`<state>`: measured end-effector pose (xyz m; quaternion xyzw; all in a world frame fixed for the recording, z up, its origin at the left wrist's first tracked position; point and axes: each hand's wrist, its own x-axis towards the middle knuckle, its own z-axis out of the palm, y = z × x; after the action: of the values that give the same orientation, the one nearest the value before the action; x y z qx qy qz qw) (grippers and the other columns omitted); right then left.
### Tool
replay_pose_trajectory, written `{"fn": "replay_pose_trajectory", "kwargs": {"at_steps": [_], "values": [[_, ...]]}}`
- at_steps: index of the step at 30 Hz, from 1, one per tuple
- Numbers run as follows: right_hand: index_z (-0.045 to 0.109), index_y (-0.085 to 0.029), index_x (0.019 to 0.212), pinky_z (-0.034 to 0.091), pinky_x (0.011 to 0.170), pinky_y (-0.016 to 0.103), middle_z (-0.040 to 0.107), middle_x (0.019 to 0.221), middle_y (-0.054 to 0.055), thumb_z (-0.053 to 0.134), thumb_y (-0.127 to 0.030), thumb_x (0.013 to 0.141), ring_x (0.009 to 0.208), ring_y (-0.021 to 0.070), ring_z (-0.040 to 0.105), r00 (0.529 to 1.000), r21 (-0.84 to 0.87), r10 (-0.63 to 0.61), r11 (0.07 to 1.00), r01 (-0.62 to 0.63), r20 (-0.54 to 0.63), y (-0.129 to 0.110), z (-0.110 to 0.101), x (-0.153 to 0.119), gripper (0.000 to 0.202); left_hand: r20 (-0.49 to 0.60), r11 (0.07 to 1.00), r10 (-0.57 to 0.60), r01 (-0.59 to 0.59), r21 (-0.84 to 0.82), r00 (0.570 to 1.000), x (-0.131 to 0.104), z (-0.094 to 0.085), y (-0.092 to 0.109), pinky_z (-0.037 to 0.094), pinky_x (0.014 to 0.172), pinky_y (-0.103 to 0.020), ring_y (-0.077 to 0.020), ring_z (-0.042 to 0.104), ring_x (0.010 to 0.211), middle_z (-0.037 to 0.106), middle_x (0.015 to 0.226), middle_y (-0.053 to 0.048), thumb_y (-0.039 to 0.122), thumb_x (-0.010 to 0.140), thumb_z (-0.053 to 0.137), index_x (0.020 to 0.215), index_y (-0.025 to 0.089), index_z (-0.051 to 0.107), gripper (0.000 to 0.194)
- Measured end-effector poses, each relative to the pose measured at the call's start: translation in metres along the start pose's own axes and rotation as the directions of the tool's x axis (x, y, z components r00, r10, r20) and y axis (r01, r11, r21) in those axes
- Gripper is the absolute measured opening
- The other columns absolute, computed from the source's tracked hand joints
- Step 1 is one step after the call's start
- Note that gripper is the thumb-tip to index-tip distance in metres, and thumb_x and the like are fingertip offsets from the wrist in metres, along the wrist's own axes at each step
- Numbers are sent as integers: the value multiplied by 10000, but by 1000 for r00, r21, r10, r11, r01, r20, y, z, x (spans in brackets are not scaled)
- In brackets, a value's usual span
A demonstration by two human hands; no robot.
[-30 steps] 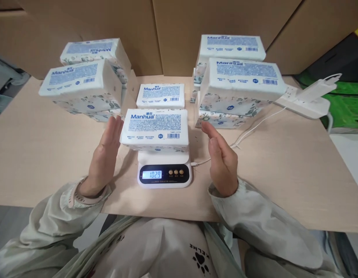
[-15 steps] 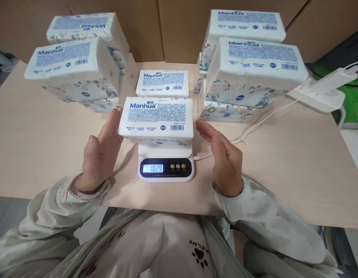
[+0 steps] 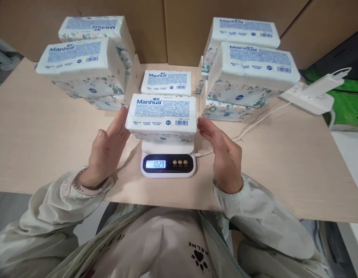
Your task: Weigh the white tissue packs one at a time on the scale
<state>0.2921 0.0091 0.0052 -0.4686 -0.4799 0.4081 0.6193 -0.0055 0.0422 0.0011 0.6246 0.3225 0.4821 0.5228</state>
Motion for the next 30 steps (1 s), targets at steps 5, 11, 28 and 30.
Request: {"fn": "replay_pose_trajectory", "kwargs": {"at_steps": [5,11,28,30], "values": [[821,-328,1320,534,1285,656,816,1419,30,667,-545,1067,1381,323,749,999,-35,37,999,-38,-11,2,0,-5,368,-51,998,-33,30,-61,998,-2,1,-3,149,1486,-565,-324,168,1768,377,1816,94,777,1056,520,1634,449,570,666],[725,-360,1482,502,1324,630,715,1581,-2,612,-549,1096,1532,315,635,988,-108,56,993,-41,141,-6,7,-8,445,-46,996,-48,44,-75,998,2,11,5,156,1482,-571,-332,188,1766,408,1809,48,750,1073,500,1611,386,609,659],[660,-312,1462,603,1164,597,775,1456,55,612,-468,1063,1315,332,736,575,-259,153,960,106,804,-18,143,41,431,-733,975,79,100,197,676,-50,-57,-4,377,1369,-680,-382,626,1484,750,1411,-83,461,868,944,1288,269,727,511],[680,-294,1454,588,1182,612,758,1490,71,570,-465,1076,1377,340,711,595,-262,103,946,188,797,-17,136,48,430,-715,949,164,88,302,679,-46,-57,-3,314,1392,-704,-405,553,1552,690,1501,-110,456,863,954,1358,263,689,593]]}}
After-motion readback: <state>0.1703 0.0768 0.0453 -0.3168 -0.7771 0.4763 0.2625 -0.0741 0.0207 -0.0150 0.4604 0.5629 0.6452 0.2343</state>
